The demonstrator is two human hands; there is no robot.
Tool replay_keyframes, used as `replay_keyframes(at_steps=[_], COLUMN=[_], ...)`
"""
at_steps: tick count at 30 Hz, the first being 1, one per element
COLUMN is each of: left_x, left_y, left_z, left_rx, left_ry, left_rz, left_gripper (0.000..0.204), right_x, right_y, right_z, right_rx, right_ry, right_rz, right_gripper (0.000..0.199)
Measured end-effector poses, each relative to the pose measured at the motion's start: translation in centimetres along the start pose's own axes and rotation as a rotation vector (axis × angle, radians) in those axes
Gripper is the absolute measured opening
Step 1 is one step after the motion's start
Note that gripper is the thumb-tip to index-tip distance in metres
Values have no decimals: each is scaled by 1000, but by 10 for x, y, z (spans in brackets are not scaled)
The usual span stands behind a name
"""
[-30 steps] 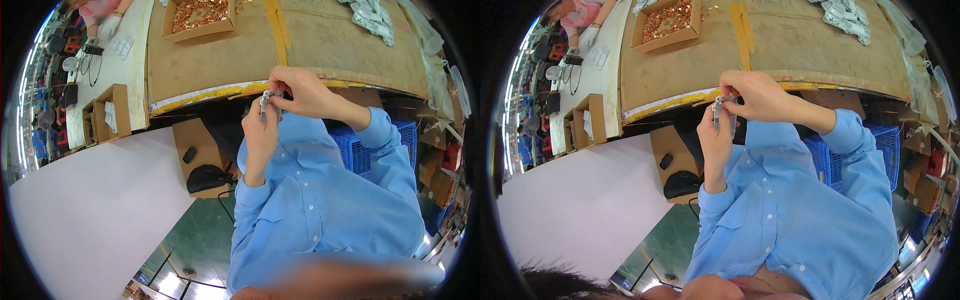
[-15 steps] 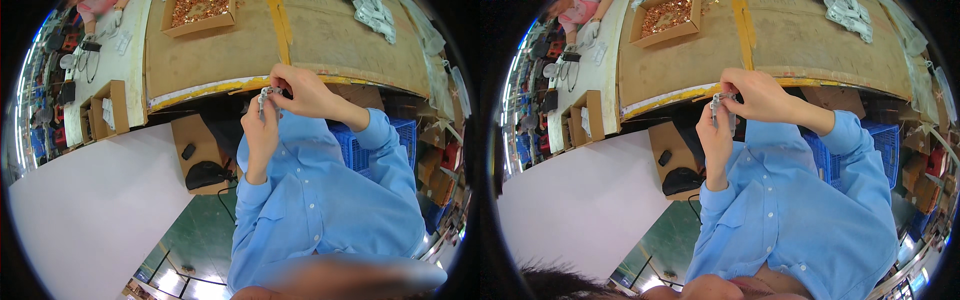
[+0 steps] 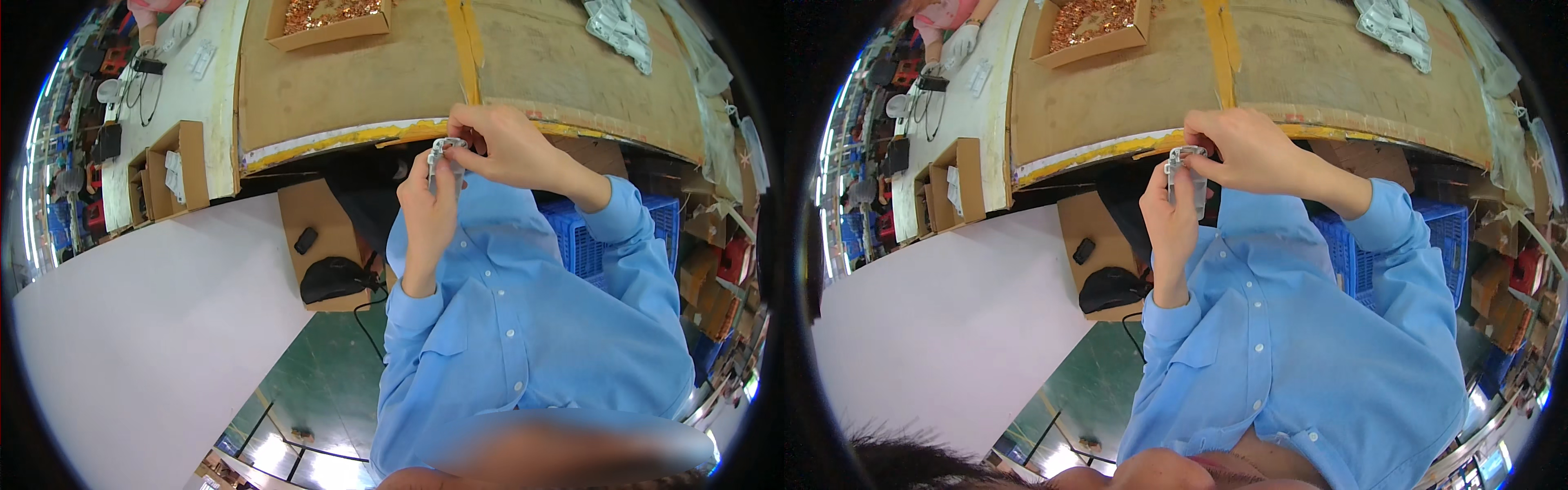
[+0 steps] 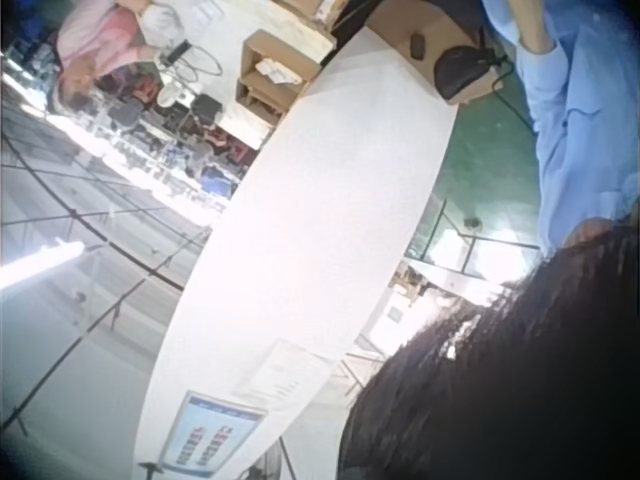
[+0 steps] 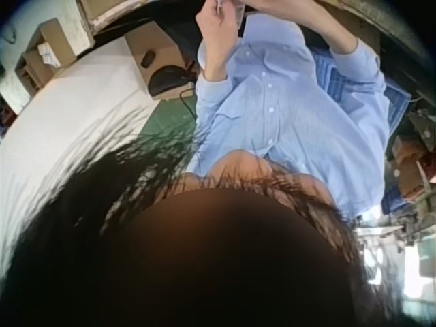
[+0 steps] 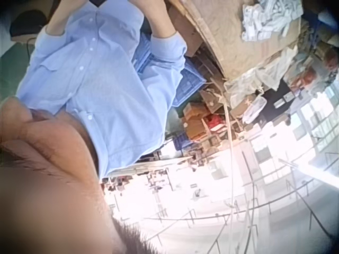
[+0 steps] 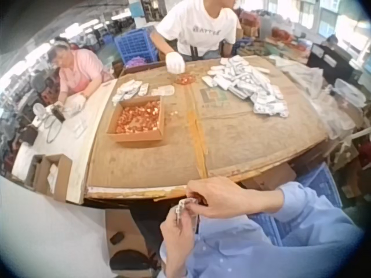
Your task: Assembling small electronic components by inserting metallic parts into plastic housings.
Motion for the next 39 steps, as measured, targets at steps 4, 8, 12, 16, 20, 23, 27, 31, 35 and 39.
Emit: replay_keyframes(at_steps=[4, 8, 12, 16, 20, 23, 27, 31, 35, 39], left_x=[2, 2, 1, 2, 3, 1, 1, -2, 0, 12], left_y=[3, 4, 4, 2, 1, 0, 0, -3, -3, 3], left_z=[-2, -4, -2, -3, -6, -5, -5, -6, -7, -3], left_rx=[-10, -25, 1, -11, -1, 42, 45, 40, 47, 72], left_ry=[12, 20, 16, -2, -29, -23, -37, -35, -86, -60], left_rz=[-9, -9, 16, 3, -30, -63, -63, -21, -92, -79], left_gripper=[25, 24, 23, 23, 22, 22, 22, 20, 17, 16], right_x=[-1, -1, -3, -1, 0, -1, 0, -2, -5, 1], right_y=[-1, 1, 1, 2, 0, 0, 0, 0, 1, -7], right_z=[2, 4, 0, 1, 0, -1, -2, -2, -4, -3], right_rx=[13, -6, -25, -42, -50, -52, -57, -92, -95, -28], right_ry=[-6, 10, -17, -38, -39, -29, -51, -14, -60, -75], right_rz=[-8, -24, -20, -14, -30, -56, -33, -63, -52, -9], right_gripper=[18, 18, 18, 18, 18, 19, 19, 21, 19, 17])
Point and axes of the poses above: each hand's wrist, its own x-axis towards the middle knuckle, its own z-axis out of the back of the hand, y = z × x, the point moved 2 cm from there along x, towards the middle knuckle, and after that the axes turned 6 degrees about -x, right-handed, at the moved point
